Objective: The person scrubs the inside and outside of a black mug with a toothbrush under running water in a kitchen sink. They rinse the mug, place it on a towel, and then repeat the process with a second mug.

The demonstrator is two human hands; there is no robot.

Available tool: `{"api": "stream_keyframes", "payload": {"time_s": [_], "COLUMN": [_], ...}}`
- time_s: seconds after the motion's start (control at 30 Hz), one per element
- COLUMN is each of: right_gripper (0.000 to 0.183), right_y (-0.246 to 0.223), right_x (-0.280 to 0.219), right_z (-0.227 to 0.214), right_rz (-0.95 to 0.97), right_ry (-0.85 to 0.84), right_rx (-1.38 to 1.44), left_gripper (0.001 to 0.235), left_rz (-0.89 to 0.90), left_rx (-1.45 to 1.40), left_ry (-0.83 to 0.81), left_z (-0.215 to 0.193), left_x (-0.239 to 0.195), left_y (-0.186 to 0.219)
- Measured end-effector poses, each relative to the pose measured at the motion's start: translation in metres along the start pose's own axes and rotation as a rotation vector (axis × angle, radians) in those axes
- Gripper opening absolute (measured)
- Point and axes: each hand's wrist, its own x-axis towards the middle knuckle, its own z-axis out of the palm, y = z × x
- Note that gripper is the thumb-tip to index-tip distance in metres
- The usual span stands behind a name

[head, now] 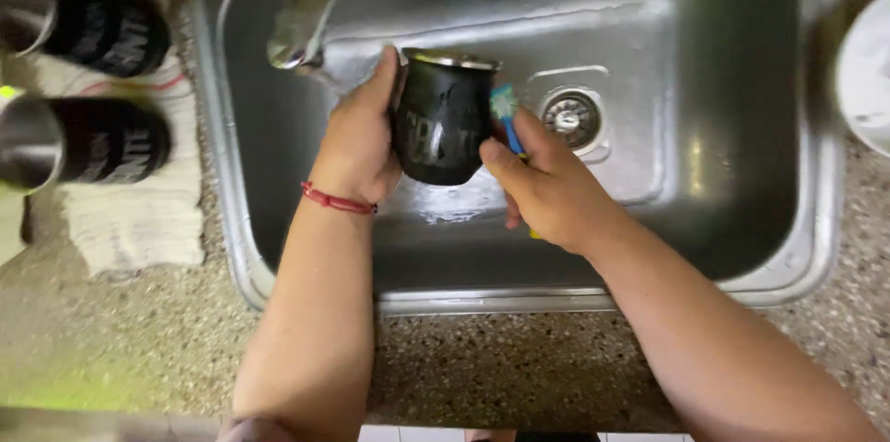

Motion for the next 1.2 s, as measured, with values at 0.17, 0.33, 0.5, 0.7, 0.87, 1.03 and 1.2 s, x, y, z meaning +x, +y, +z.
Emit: {"api": "stream_keyframes", "payload": {"time_s": [0.17, 0.33, 0.5, 0.7, 0.87, 1.03, 1.2], "right_gripper": [0.065, 0.058, 0.057, 0.027, 0.033, 0.031, 0.05], "right_y": [-0.003, 0.001, -0.009, -0.002, 0.025, 0.016, -0.005], "right_x": [0.001, 0.004, 0.003, 0.01, 0.014, -0.007, -0.077], "right_z": [0.005, 0.003, 0.005, 0.005, -0.012, -0.034, -0.07], "right_rz": [0.105, 0.014, 0.128, 0.241, 0.07, -0.332, -0.402], "right_ry": [-0.285, -0.252, -0.152, -0.105, 0.088, 0.306, 0.646], "right_rx": [-0.141, -0.052, -0.042, -0.18, -0.171, -0.297, -0.623], "left_gripper": [0.061, 0.035, 0.018, 0.034, 0.04, 0.046, 0.071], "left_rz": [-0.175, -0.124, -0.123, -0.121, -0.014, 0.114, 0.062], "left_rx": [-0.124, -0.072, -0.09, -0.124, 0.384, 0.608, 0.869], "left_ry": [-0.039, 0.19, 0.118, 0.186, -0.051, -0.24, -0.199], "left_z": [-0.007, -0.032, -0.044, -0.027, 0.005, 0.036, 0.05], "left_x": [-0.013, -0.008, -0.004, -0.008, -0.008, -0.03, -0.054], "left_y": [0.035, 0.036, 0.035, 0.037, 0.01, 0.007, 0.025]}}
